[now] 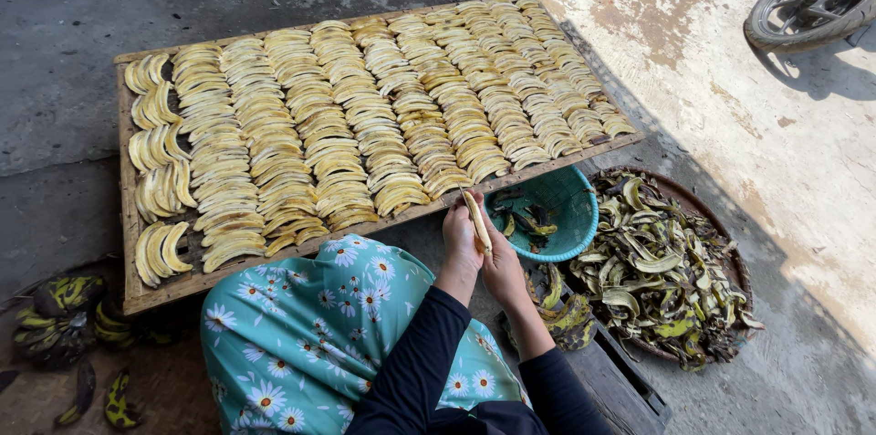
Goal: The person sits on the ground and peels bananas with a knife, placing the peeled bananas in rows on a wooden drying tray and dropping the peels into a basket. They continue peeling and arranging bananas across the tray, then set the knife down and handle the peel basket.
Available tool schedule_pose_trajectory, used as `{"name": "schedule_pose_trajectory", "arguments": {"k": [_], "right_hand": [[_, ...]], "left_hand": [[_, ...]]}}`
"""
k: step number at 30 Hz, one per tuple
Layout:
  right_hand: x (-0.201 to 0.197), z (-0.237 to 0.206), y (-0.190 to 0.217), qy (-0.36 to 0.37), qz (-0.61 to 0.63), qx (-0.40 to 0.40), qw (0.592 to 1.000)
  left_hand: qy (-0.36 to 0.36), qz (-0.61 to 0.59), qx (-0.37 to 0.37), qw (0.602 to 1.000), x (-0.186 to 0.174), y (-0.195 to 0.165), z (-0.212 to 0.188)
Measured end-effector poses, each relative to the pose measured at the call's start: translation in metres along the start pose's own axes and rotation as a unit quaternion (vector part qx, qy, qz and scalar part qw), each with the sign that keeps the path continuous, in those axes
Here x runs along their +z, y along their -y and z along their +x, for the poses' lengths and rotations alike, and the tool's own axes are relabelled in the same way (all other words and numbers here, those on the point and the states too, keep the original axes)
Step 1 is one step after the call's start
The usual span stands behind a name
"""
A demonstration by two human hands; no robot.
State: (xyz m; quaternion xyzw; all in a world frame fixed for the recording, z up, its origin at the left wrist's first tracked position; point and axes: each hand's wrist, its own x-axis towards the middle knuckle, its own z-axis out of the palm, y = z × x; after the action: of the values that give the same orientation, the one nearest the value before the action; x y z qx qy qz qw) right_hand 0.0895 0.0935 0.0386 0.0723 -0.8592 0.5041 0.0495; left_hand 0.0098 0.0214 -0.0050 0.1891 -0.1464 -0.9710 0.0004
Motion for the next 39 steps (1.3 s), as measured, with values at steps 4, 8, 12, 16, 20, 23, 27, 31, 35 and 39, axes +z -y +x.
{"name": "schedule_pose_trajectory", "arguments": {"k": [4, 8, 12, 16, 20, 23, 27, 31, 35, 39], "right_hand": [[-0.002, 0.029, 0.069, 0.053, -0.163, 0.016, 0.985], [0.033, 0.057, 0.15, 0.078, -0.206, -0.159, 0.962], [0.099, 0.071, 0.216, 0.106, -0.206, -0.286, 0.93], [0.16, 0.082, 0.248, 0.118, -0.277, -0.375, 0.877], [0.214, 0.096, 0.251, 0.102, -0.352, -0.424, 0.828], [0.236, 0.114, 0.239, 0.126, -0.339, -0.367, 0.857], [0.223, 0.145, 0.214, 0.158, -0.28, -0.254, 0.912], [0.211, 0.168, 0.201, 0.136, -0.229, -0.236, 0.934], [0.209, 0.178, 0.197, 0.161, -0.235, -0.191, 0.939], [0.21, 0.18, 0.193, 0.158, -0.216, -0.208, 0.941]], "left_hand": [[0.095, -0.046, 0.088, 0.991, 0.017, -0.053, 0.001], [0.15, -0.044, 0.222, 0.962, 0.03, -0.151, -0.018], [0.185, -0.121, 0.273, 0.936, 0.028, -0.26, -0.06], [0.12, 0.129, 0.236, 0.956, -0.008, -0.356, -0.098], [-0.025, 0.335, 0.15, 0.93, -0.068, -0.408, -0.091], [-0.118, 0.419, 0.174, 0.883, -0.122, -0.432, -0.069], [-0.24, 0.504, 0.214, 0.802, -0.175, -0.446, -0.035], [-0.37, 0.726, 0.213, 0.54, -0.197, -0.446, -0.016], [-0.431, 0.73, 0.167, 0.504, -0.199, -0.441, -0.009], [-0.444, 0.745, 0.13, 0.48, -0.195, -0.439, -0.008]]}}
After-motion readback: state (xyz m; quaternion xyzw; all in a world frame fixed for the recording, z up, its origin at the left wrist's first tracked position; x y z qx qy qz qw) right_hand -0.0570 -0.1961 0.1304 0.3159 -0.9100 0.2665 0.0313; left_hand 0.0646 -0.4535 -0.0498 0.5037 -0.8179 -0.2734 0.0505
